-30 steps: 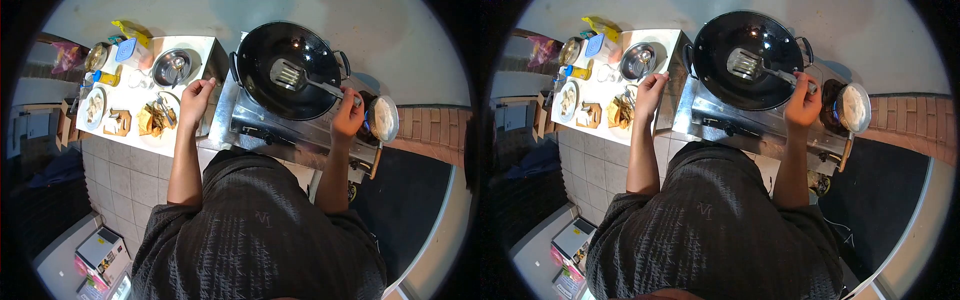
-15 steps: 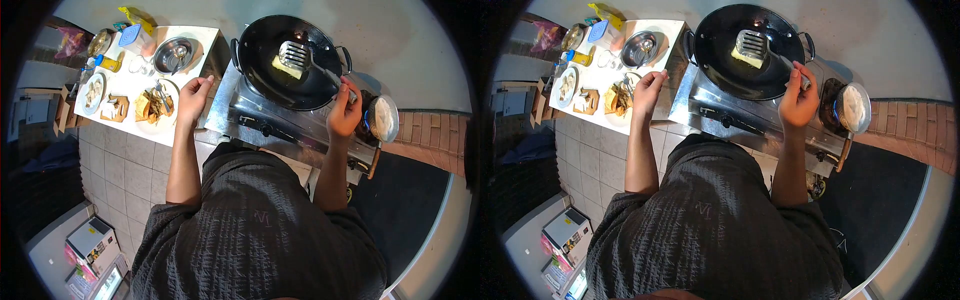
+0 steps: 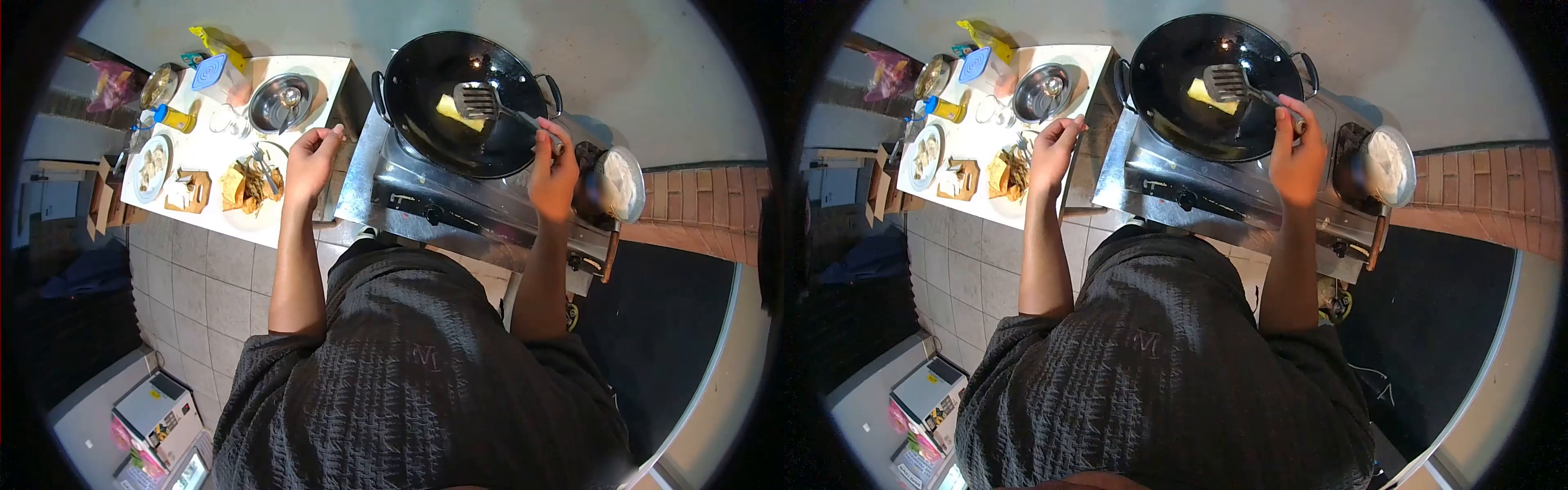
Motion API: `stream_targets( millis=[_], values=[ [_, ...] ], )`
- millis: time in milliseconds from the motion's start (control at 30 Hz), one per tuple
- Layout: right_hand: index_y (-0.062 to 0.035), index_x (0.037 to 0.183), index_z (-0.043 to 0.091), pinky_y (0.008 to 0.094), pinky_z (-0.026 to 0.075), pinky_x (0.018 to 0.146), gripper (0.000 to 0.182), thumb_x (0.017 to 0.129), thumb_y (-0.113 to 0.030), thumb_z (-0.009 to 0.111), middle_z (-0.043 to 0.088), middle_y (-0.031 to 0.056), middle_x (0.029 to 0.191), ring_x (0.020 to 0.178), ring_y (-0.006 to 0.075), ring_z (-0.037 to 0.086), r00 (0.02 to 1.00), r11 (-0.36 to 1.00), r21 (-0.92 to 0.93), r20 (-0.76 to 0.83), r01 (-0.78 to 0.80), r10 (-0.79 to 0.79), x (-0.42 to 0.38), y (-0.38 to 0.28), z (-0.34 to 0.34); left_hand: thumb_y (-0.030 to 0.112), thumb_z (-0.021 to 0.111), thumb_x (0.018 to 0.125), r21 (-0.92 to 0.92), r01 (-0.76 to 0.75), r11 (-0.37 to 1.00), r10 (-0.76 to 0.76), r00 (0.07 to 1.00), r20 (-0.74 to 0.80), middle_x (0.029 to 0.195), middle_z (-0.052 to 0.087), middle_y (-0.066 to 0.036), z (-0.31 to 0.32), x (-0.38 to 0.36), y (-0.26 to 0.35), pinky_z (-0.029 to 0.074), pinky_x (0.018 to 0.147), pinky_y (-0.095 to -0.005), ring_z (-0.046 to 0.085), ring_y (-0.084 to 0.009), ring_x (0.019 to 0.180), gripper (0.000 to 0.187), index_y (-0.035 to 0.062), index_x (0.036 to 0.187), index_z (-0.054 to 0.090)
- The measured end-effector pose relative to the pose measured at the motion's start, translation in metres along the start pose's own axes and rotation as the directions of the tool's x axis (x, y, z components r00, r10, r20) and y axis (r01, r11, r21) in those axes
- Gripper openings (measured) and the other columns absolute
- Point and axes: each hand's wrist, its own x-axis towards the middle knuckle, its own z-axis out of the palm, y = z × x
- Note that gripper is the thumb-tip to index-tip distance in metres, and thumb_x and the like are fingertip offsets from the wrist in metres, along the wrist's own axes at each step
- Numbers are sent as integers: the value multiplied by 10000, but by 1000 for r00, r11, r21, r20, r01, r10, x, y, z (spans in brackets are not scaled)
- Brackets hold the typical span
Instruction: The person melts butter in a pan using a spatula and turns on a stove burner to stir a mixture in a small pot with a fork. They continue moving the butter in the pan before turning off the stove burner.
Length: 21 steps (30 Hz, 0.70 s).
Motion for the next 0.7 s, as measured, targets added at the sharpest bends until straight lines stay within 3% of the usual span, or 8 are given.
stream_targets(
  millis=[100, 167, 233, 467, 700],
  values=[
    [-47, 1018, 608, 219, 428, 625, 174, 875, -136, 565, 614, 64, 782, 677, 100, 544, 998, 999, -19, -55, 37, -38, 13, 1, -4, 259, 602, 861, -14, 1, 1000, -1, 1000, 23, 644, 440, 88, 3, 6, 0, 239, 534, -187, 329, -21, 592, 221, 50, 790, 613],
    [-51, 1017, 607, 234, 438, 647, 181, 879, -157, 556, 617, 76, 790, 699, 118, 561, 994, 995, -69, -83, 70, -76, 22, 0, -7, 252, 610, 854, 3, -1, 1000, 1, 999, 51, 689, 535, 39, 4, 10, 0, 316, 566, -187, 411, -38, 630, 246, 14, 794, 619],
    [-51, 1014, 604, 265, 451, 701, 198, 886, -184, 535, 623, 97, 816, 752, 152, 584, 999, 988, -146, -19, 42, -45, 31, -2, -11, 253, 609, 854, 8, -4, 1000, 4, 997, 75, 691, 537, 37, 8, 12, 4, 318, 573, -188, 413, -38, 636, 246, 15, 792, 619],
    [-33, 997, 601, 254, 441, 699, 210, 890, -197, 525, 616, 90, 812, 741, 135, 567, 995, 989, -111, -22, 97, -100, 59, 18, -13, 256, 613, 849, 37, -11, 999, 7, 993, 117, 696, 543, 32, 13, 25, 11, 322, 582, -189, 418, -39, 646, 249, 13, 794, 619],
    [-17, 958, 604, 239, 427, 690, 236, 895, -234, 537, 602, 46, 772, 714, 104, 530, 995, 994, -48, 2, -96, 97, 61, 32, -16, 257, 613, 850, 73, -25, 997, 12, 986, 166, 698, 546, 32, 16, 40, 13, 327, 577, -189, 424, -41, 642, 249, 13, 797, 616]
  ],
)
